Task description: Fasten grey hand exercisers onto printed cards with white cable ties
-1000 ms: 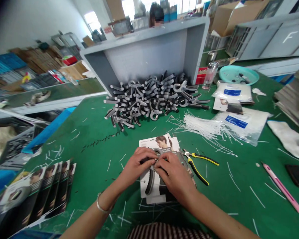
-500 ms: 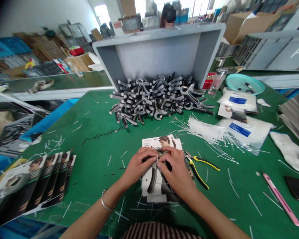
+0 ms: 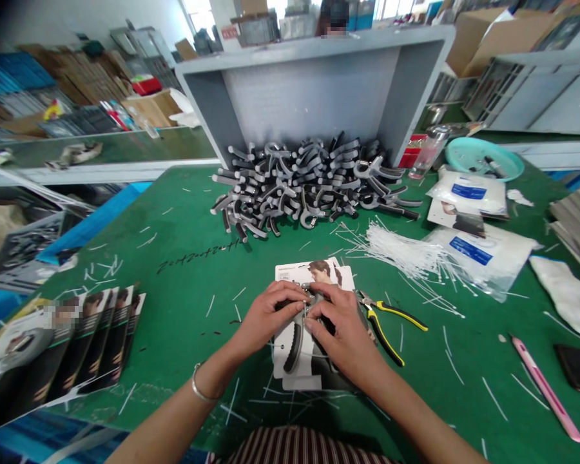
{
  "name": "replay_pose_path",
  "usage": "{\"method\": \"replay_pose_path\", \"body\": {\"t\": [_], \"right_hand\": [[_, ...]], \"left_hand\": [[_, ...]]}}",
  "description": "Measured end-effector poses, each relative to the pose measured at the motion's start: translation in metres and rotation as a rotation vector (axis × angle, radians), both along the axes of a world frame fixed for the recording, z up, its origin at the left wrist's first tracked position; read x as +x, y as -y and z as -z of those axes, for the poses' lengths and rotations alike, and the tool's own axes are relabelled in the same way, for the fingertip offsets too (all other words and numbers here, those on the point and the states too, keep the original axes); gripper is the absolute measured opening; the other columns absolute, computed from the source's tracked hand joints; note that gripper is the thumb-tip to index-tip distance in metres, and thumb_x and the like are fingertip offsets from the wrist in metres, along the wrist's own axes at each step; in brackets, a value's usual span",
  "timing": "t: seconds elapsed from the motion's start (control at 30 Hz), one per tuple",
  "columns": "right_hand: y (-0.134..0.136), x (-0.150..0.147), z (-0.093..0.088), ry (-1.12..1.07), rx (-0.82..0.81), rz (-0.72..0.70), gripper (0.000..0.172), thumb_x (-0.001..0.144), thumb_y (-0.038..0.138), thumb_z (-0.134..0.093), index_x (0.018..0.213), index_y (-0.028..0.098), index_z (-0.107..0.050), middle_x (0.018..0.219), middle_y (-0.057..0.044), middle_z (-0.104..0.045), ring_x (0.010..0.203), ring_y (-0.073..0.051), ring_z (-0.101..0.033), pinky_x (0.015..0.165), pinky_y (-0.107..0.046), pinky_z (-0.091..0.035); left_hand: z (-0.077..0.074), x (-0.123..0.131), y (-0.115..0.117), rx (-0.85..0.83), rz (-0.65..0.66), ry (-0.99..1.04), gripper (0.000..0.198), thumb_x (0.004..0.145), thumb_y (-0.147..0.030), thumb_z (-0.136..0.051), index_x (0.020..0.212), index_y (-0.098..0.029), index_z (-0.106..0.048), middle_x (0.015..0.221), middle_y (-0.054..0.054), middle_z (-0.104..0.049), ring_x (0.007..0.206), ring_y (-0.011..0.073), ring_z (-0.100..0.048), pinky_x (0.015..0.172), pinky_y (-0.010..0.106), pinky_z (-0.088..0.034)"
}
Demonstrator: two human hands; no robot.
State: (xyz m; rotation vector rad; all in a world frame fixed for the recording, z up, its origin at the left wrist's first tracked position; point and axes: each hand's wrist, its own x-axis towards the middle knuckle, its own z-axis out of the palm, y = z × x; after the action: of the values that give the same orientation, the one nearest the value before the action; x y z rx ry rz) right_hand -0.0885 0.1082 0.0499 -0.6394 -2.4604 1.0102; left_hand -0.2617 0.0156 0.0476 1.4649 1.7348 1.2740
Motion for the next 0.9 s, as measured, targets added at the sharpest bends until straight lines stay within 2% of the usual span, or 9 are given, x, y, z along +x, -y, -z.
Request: {"method": "replay_pose_path", "body": {"t": [0.3, 0.5, 0.63, 0.7, 0.77, 0.83, 0.9], "right_hand": [[0.000, -0.003, 0.001, 0.008, -0.023, 0.004, 0.010, 0.091, 0.029, -0.060, 0.084, 0.024, -0.065, 0.133, -0.006, -0.055, 0.127, -0.028, -0.045, 0.103, -0.049, -0.032], [-0.002, -0.010, -0.002, -0.022, -0.066, 0.064, 0.014, 0.092, 0.029, -0.059, 0.080, 0.022, -0.063, 0.123, -0.006, -0.061, 0.119, -0.027, -0.050, 0.099, -0.048, -0.033], [-0.002, -0.010, 0.003, -0.039, -0.040, 0.043, 0.008, 0.093, 0.027, -0.057, 0.089, 0.024, -0.063, 0.123, -0.006, -0.061, 0.121, -0.026, -0.050, 0.101, -0.047, -0.031], [-0.001, -0.009, 0.006, -0.058, -0.029, 0.045, 0.011, 0.094, 0.024, -0.056, 0.102, 0.025, -0.062, 0.127, -0.007, -0.058, 0.124, -0.026, -0.047, 0.103, -0.046, -0.030], [0.001, -0.008, 0.009, -0.089, -0.023, 0.066, 0.018, 0.093, 0.021, -0.055, 0.110, 0.025, -0.059, 0.130, -0.008, -0.055, 0.126, -0.025, -0.046, 0.104, -0.046, -0.031], [0.003, -0.009, 0.011, -0.130, -0.022, 0.093, 0.020, 0.093, 0.019, -0.054, 0.112, 0.024, -0.057, 0.129, -0.008, -0.055, 0.126, -0.025, -0.046, 0.105, -0.045, -0.032], [0.004, -0.012, 0.014, -0.162, -0.020, 0.105, 0.022, 0.091, 0.016, -0.055, 0.111, 0.024, -0.056, 0.128, -0.008, -0.056, 0.125, -0.025, -0.047, 0.105, -0.046, -0.032]], "left_hand": [[0.003, -0.001, 0.001, 0.014, 0.014, -0.021, 0.010, 0.090, -0.023, -0.064, 0.093, -0.023, -0.073, 0.102, 0.004, -0.070, 0.104, 0.0200, -0.061, 0.098, 0.038, -0.042], [0.001, -0.003, 0.005, 0.035, 0.100, 0.009, 0.012, 0.092, -0.024, -0.061, 0.094, -0.022, -0.073, 0.101, 0.004, -0.070, 0.102, 0.0193, -0.061, 0.099, 0.037, -0.041], [-0.009, -0.005, 0.002, -0.013, 0.000, 0.081, 0.014, 0.091, -0.026, -0.060, 0.086, -0.020, -0.071, 0.091, 0.004, -0.069, 0.091, 0.0189, -0.063, 0.088, 0.033, -0.047], [-0.016, 0.000, 0.002, 0.011, -0.068, -0.005, 0.012, 0.090, -0.025, -0.061, 0.081, -0.020, -0.068, 0.086, 0.003, -0.068, 0.089, 0.0188, -0.061, 0.085, 0.033, -0.046], [-0.021, 0.010, 0.006, 0.058, -0.101, -0.172, 0.012, 0.091, -0.024, -0.060, 0.080, -0.020, -0.066, 0.086, 0.003, -0.067, 0.091, 0.0195, -0.059, 0.088, 0.036, -0.043], [-0.022, 0.024, 0.014, 0.094, -0.086, -0.361, 0.013, 0.093, -0.022, -0.055, 0.084, -0.019, -0.064, 0.091, 0.004, -0.067, 0.092, 0.0204, -0.057, 0.090, 0.039, -0.041], [-0.015, 0.039, 0.024, 0.116, -0.005, -0.536, 0.017, 0.094, -0.019, -0.048, 0.085, -0.017, -0.062, 0.091, 0.007, -0.065, 0.089, 0.0210, -0.055, 0.088, 0.041, -0.040]]}}
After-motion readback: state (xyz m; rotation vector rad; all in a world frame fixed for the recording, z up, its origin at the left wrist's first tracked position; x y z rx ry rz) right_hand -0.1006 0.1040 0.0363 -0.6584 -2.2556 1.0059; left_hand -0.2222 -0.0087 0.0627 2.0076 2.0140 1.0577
